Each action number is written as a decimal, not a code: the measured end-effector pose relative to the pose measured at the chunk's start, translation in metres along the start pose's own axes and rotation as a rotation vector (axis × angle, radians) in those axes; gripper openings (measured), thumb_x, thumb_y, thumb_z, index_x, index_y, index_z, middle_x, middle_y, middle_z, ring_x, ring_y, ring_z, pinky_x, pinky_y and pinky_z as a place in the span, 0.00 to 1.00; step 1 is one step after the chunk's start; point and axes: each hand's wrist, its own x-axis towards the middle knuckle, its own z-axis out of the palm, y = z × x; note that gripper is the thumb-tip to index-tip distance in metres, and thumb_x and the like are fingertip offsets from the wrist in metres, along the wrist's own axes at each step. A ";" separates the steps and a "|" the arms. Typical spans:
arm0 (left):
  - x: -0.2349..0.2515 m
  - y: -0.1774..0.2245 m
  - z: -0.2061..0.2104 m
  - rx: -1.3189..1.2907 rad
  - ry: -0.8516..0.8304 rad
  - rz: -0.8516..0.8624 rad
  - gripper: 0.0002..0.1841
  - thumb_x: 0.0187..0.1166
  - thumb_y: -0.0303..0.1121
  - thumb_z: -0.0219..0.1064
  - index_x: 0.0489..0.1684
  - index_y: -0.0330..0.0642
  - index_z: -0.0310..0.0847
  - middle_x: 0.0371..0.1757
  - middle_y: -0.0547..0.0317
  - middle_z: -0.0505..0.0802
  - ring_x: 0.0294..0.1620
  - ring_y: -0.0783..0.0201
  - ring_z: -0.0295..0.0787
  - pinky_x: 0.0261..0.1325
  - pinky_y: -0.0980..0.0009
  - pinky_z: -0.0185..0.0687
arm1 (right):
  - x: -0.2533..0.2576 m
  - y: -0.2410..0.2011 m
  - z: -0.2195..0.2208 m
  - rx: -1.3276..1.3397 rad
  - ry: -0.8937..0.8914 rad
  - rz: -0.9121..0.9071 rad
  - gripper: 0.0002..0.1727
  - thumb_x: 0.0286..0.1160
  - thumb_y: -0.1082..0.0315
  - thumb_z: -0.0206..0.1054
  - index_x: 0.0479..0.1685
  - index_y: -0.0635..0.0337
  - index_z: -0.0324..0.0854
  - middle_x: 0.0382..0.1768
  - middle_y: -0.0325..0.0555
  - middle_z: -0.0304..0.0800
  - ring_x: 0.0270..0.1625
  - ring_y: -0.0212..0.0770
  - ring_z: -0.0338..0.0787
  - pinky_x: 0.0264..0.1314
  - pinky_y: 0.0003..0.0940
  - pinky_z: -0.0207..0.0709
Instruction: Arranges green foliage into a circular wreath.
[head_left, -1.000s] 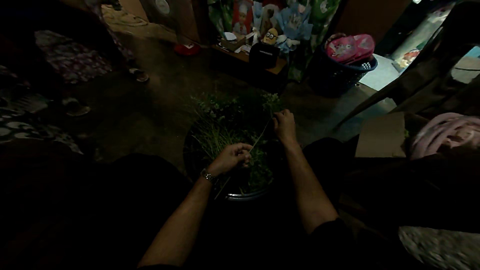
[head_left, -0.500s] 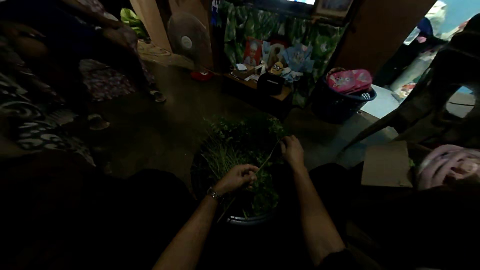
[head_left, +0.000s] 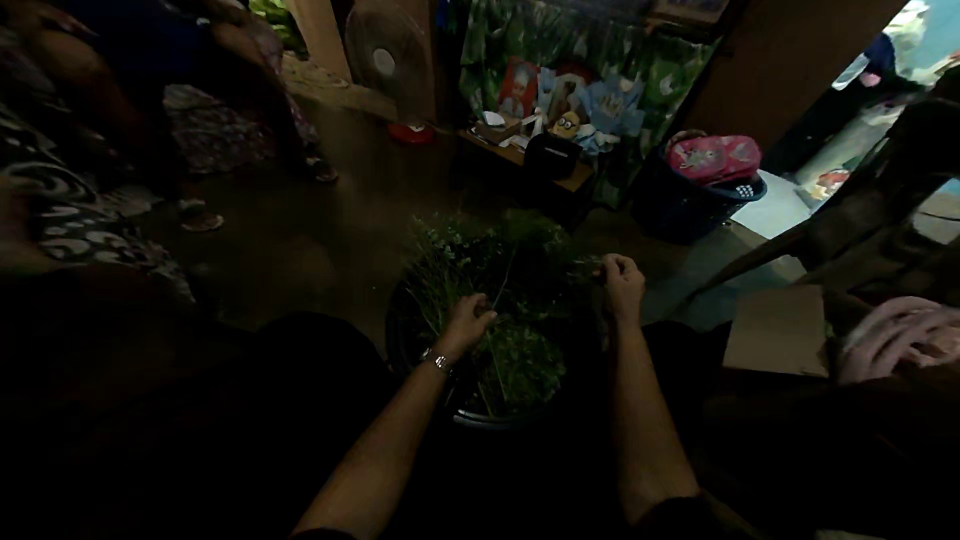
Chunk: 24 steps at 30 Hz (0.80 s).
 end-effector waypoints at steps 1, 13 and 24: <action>0.006 -0.007 0.004 0.067 0.053 0.014 0.30 0.88 0.40 0.63 0.83 0.28 0.66 0.82 0.29 0.73 0.84 0.36 0.67 0.87 0.44 0.58 | -0.004 -0.001 0.003 0.055 -0.042 -0.006 0.15 0.91 0.68 0.56 0.60 0.73 0.78 0.39 0.51 0.88 0.36 0.34 0.88 0.44 0.30 0.84; -0.004 0.004 0.015 -0.241 -0.026 0.138 0.18 0.93 0.36 0.54 0.67 0.35 0.84 0.56 0.49 0.92 0.52 0.67 0.87 0.62 0.68 0.80 | -0.058 0.009 0.066 0.539 -0.473 0.175 0.09 0.87 0.74 0.53 0.45 0.63 0.80 0.33 0.43 0.91 0.30 0.33 0.90 0.38 0.27 0.86; -0.007 0.005 0.012 -0.355 0.139 0.004 0.13 0.86 0.36 0.67 0.48 0.34 0.88 0.36 0.57 0.90 0.34 0.73 0.81 0.44 0.72 0.79 | -0.085 0.012 0.091 0.375 -0.485 0.368 0.10 0.89 0.71 0.59 0.48 0.68 0.83 0.30 0.41 0.85 0.21 0.26 0.76 0.25 0.19 0.73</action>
